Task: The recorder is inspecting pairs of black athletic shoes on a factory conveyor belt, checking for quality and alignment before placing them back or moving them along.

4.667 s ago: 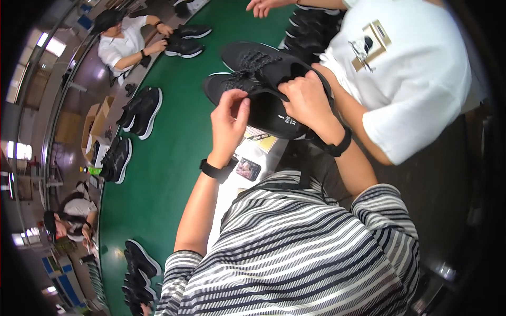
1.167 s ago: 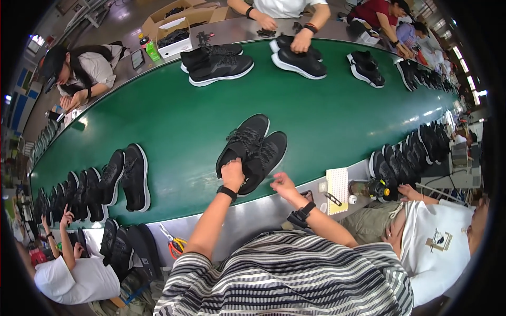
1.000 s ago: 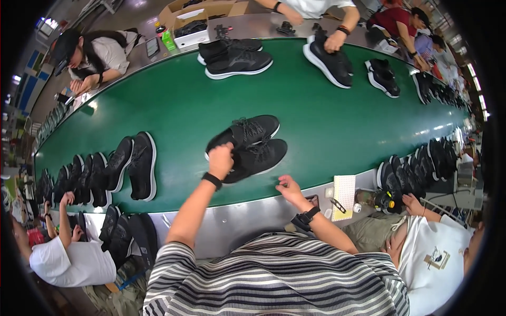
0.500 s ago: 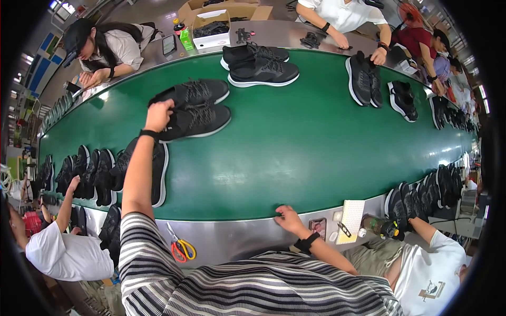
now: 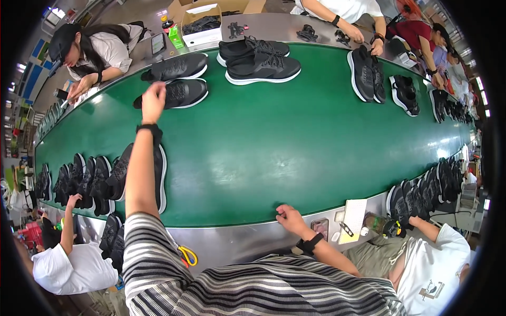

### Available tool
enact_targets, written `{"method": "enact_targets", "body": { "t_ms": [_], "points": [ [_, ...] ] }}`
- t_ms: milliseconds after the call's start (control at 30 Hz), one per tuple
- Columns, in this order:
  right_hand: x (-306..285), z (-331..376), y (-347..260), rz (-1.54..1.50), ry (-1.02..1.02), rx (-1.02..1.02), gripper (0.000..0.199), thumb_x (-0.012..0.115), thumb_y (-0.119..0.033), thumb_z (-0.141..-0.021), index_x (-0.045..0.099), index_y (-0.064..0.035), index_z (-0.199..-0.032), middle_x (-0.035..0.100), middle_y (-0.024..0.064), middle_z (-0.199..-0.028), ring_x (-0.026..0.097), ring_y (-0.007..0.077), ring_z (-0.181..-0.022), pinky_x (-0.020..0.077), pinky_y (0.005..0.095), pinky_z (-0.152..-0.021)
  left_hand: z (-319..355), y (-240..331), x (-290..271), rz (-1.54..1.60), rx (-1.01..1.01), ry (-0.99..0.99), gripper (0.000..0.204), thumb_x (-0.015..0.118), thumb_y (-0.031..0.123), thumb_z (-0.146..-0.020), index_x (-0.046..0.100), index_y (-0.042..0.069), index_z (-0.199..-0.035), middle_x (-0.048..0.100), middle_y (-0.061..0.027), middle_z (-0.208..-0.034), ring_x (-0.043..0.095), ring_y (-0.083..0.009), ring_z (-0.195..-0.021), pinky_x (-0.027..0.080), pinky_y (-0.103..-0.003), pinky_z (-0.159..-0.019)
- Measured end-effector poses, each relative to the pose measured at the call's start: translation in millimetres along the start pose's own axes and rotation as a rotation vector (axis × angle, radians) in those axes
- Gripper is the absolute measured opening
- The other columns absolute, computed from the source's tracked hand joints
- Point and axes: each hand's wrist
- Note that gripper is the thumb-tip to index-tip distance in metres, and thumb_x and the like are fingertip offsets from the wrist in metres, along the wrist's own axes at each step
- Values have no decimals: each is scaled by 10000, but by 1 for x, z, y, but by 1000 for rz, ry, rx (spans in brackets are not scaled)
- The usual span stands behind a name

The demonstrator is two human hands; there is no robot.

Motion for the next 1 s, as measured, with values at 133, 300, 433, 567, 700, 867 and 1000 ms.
{"method": "enact_targets", "body": {
  "t_ms": [133, 300, 433, 567, 700, 867, 1000],
  "points": [
    [0, 3, -5, 4, -26, -17, 266, 655, -142, -794, 585, -37, -1027, 631, 129, -944, 629, 251, -816, 510, 356, -753, 106, 13, -22, -36, -130, -150, 189, 621, 106, -845, 636, -1, -999, 665, -170, -985, 640, -329, -915, 500, -381, -808],
    [3, 14, -6, 33, -92, -65, 274, 660, -128, -801, 594, -31, -1048, 660, 112, -931, 647, 212, -807, 519, 326, -724, 233, 9, -102, -264, -186, -73, 260, 638, 73, -800, 594, 29, -1053, 617, -151, -1044, 559, -344, -1021, 436, -411, -902],
    [10, 33, -15, 95, -120, -74, 268, 654, -129, -813, 590, -32, -1054, 658, 113, -943, 648, 201, -797, 518, 317, -716, 293, -19, -179, -481, -316, 18, 528, 757, 174, -691, 540, 35, -1152, 534, -174, -1206, 500, -365, -1113, 410, -435, -948],
    [15, 66, -31, 171, -145, -85, 285, 655, -149, -827, 573, -25, -1071, 650, 111, -937, 644, 188, -811, 514, 313, -740, 317, -51, -218, -757, -531, -226, 1142, 844, 559, -462, 348, 65, -1364, 397, -222, -1363, 398, -388, -1244, 363, -514, -993],
    [13, 106, -29, 181, -129, -150, 299, 652, -196, -826, 583, -32, -1067, 659, 118, -932, 643, 222, -820, 515, 344, -756, 309, -73, -222, -636, -532, -231, 1277, 825, 643, -412, 248, 116, -1422, 403, -274, -1356, 467, -416, -1192, 432, -514, -918],
    [3, 171, 30, 374, 28, -89, 286, 628, -237, -777, 591, -51, -991, 664, 143, -856, 636, 322, -776, 486, 421, -669, 299, -96, -192, -584, -573, -431, 1139, 718, 655, -604, 144, 198, -1475, 521, -210, -1298, 582, -433, -1047, 451, -529, -878],
    [14, 239, 83, 295, -29, 321, 370, 584, -378, -810, 664, -93, -1031, 677, 158, -955, 642, 304, -889, 491, 390, -779, 312, -127, -154, -246, -360, -384, 846, 661, 179, -791, 166, 314, -1464, 585, -303, -1114, 551, -486, -1032, 464, -517, -858]
  ]
}}
Point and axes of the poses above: each hand's wrist, its own z-axis away from the middle knuckle, its own x-axis out of the palm, y = z × x
